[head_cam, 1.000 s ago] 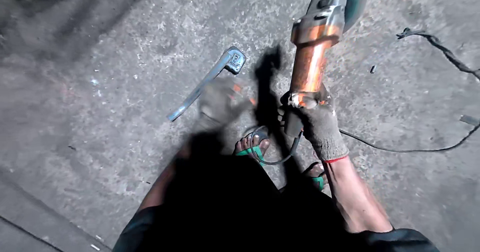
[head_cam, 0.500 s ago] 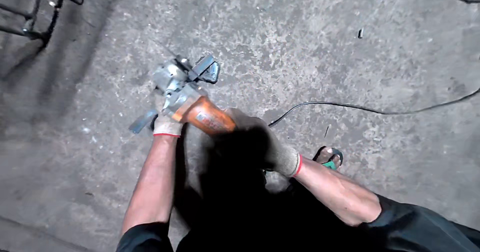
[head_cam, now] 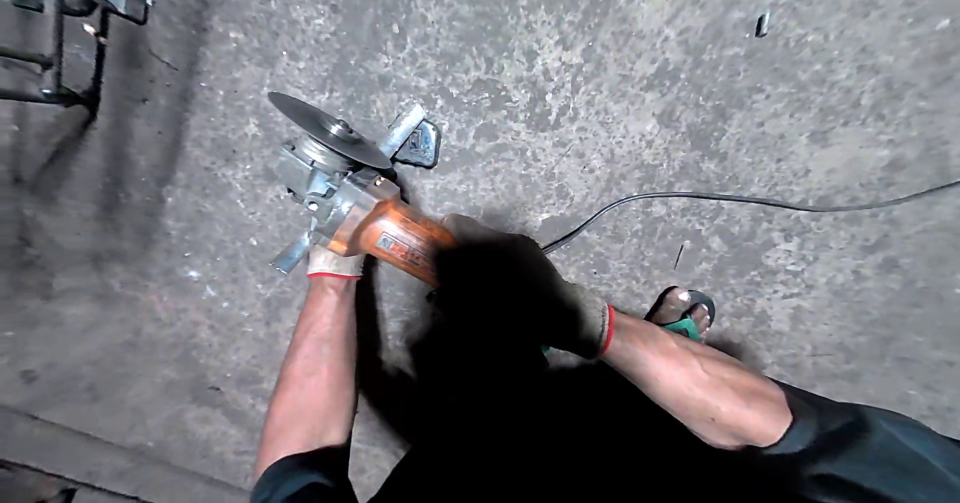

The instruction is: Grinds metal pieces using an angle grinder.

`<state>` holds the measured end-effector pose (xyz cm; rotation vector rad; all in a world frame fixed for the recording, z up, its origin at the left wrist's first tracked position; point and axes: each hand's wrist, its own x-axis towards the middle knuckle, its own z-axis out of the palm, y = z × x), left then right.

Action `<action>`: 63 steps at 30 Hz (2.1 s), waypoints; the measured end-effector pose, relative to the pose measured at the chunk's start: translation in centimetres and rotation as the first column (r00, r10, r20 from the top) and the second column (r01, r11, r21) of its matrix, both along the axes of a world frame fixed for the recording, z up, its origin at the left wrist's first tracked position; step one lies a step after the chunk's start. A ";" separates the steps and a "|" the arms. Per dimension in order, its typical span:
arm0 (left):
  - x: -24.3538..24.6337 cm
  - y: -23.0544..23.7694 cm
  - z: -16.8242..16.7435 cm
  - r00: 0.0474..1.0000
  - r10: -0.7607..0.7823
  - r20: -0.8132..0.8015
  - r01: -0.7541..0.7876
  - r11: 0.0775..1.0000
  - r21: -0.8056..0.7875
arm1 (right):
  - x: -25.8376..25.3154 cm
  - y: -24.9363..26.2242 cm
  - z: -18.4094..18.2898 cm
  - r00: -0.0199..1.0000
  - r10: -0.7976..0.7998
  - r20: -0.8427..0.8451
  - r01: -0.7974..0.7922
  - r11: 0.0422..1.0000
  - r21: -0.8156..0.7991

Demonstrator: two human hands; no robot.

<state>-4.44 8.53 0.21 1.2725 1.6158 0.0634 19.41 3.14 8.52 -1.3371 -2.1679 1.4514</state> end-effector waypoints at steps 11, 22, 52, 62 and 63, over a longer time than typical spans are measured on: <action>-3.1 -3.4 -4.3 0.961 0.183 -0.208 -0.113 0.945 0.308 | -0.6 0.2 -2.5 0.995 0.004 0.097 -0.013 0.996 0.089; 2.6 1.1 -1.9 0.786 0.110 -0.608 0.146 0.923 0.356 | -2.4 3.1 -7.2 0.904 -0.421 -0.070 0.395 0.887 -0.238; 2.2 2.8 -2.0 0.798 0.053 -0.601 0.139 0.953 0.268 | -2.2 4.6 -9.8 0.908 -0.413 -0.070 0.380 0.882 -0.278; 2.4 3.2 -1.0 0.838 0.042 -0.545 0.077 0.978 0.194 | -2.2 6.6 -6.4 0.930 -0.356 0.087 0.363 0.859 -0.360; 2.4 3.2 -0.9 0.838 0.021 -0.545 0.091 0.980 0.179 | -2.2 6.6 -6.2 0.932 -0.352 0.081 0.356 0.856 -0.375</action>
